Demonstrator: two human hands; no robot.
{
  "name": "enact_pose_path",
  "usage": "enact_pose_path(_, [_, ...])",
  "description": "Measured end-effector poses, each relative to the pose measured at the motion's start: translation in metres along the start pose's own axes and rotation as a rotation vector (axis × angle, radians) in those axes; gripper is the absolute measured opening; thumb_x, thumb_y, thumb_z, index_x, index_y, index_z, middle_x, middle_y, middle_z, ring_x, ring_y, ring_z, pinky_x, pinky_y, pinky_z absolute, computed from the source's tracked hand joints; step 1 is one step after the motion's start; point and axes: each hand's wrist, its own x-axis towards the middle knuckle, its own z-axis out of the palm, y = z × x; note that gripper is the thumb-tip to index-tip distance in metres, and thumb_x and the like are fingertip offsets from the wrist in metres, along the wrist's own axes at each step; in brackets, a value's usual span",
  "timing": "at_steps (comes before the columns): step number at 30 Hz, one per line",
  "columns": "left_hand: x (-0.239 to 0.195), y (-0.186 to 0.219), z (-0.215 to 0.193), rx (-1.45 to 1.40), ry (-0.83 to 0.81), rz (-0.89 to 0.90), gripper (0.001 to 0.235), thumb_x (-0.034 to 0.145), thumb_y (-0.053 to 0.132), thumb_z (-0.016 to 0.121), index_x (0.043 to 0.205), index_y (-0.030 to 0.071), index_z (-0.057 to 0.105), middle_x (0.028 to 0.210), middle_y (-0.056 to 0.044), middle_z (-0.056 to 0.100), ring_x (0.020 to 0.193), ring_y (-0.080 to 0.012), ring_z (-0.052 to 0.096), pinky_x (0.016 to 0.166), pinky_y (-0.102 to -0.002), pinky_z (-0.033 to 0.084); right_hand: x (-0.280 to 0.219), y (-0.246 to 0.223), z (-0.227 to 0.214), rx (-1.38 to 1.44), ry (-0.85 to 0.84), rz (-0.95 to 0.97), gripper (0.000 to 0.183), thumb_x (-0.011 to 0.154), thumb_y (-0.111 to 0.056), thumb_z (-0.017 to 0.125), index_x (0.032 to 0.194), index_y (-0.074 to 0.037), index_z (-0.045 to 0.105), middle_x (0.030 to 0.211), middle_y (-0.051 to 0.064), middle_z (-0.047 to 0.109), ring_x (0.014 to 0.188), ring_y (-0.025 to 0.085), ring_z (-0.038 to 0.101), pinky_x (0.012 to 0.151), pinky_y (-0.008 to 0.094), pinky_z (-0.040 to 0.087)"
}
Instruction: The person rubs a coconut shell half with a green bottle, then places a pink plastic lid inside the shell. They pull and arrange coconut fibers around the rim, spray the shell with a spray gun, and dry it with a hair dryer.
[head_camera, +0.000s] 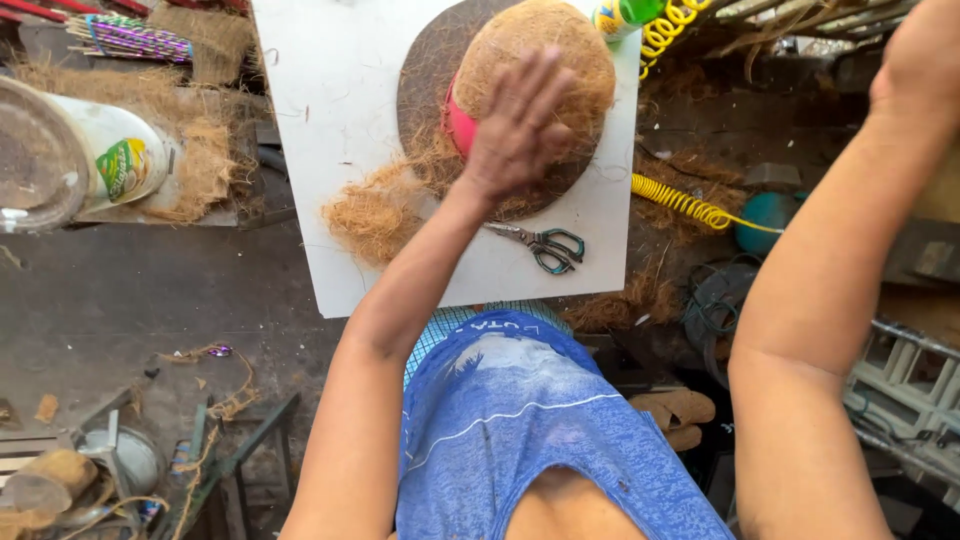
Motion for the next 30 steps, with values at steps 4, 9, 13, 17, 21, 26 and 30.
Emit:
enact_pose_path(4, [-0.014, -0.016, -0.024, -0.036, 0.196, -0.206, 0.054, 0.114, 0.029, 0.043, 0.160, 0.024, 0.017, 0.170, 0.005, 0.010, 0.161, -0.0118, 0.007, 0.138, -0.038, 0.000, -0.061, -0.052, 0.000, -0.087, 0.106, 0.128, 0.014, 0.093, 0.006, 0.050, 0.104, -0.003, 0.049, 0.093, 0.009, 0.048, 0.082, 0.024, 0.045, 0.072, 0.039, 0.043])
enact_pose_path(9, [-0.026, -0.016, -0.029, 0.085, 0.110, -0.087, 0.057, 0.114, 0.024, 0.046, 0.161, 0.024, 0.013, 0.169, 0.002, 0.009, 0.160, -0.0162, 0.008, 0.134, -0.043, -0.004, -0.150, -0.111, 0.046, 0.039, 0.120, 0.320, 0.035, 0.071, 0.006, 0.055, 0.098, -0.010, 0.072, 0.086, 0.003, 0.071, 0.075, 0.018, 0.067, 0.068, 0.032, 0.054])
enact_pose_path(13, [-0.002, -0.015, -0.022, 0.312, -0.104, 0.152, 0.077, 0.113, 0.028, 0.069, 0.163, 0.021, 0.011, 0.168, -0.005, 0.005, 0.157, -0.0253, 0.003, 0.128, -0.051, -0.007, -0.164, -0.191, 0.088, 0.587, 0.050, 0.467, 0.019, 0.092, -0.001, 0.055, 0.105, -0.005, 0.068, 0.093, 0.009, 0.070, 0.072, 0.018, 0.069, 0.065, 0.029, 0.060])
enact_pose_path(17, [0.012, -0.012, -0.010, 0.476, -0.249, 0.190, 0.081, 0.120, 0.068, 0.064, 0.166, 0.026, 0.011, 0.168, -0.007, -0.001, 0.154, -0.0321, -0.004, 0.123, -0.058, -0.012, -0.163, -0.240, 0.113, 0.763, -0.046, 0.448, 0.028, 0.100, -0.007, 0.056, 0.127, -0.004, 0.061, 0.113, 0.016, 0.069, 0.095, 0.021, 0.070, 0.082, 0.032, 0.065])
enact_pose_path(21, [0.015, -0.018, -0.004, 0.476, -0.264, 0.190, 0.083, 0.120, 0.066, 0.064, 0.164, 0.023, 0.008, 0.168, -0.006, 0.001, 0.156, -0.0301, 0.002, 0.123, -0.059, -0.012, -0.136, -0.247, 0.113, 0.616, -0.166, 0.344, 0.044, 0.095, 0.006, 0.059, 0.135, -0.014, 0.058, 0.131, 0.014, 0.058, 0.094, 0.019, 0.063, 0.081, 0.028, 0.062])
enact_pose_path(26, [0.028, -0.013, -0.001, 0.507, -0.214, 0.299, 0.086, 0.117, 0.053, 0.084, 0.163, 0.022, 0.020, 0.166, -0.009, 0.009, 0.153, -0.0321, 0.010, 0.123, -0.058, -0.002, -0.128, -0.244, 0.115, 0.520, -0.033, -0.023, 0.010, 0.099, -0.010, 0.068, 0.103, -0.002, 0.070, 0.110, 0.017, 0.064, 0.102, 0.030, 0.062, 0.089, 0.041, 0.056])
enact_pose_path(30, [0.026, -0.013, 0.003, 0.477, -0.263, 0.296, 0.080, 0.115, 0.046, 0.082, 0.162, 0.018, 0.024, 0.165, -0.012, 0.011, 0.152, -0.0351, 0.010, 0.122, -0.060, -0.001, -0.127, -0.235, 0.106, 0.444, -0.052, -0.067, 0.026, 0.106, -0.021, 0.054, 0.096, 0.000, 0.065, 0.099, 0.015, 0.064, 0.089, 0.026, 0.062, 0.075, 0.037, 0.053])
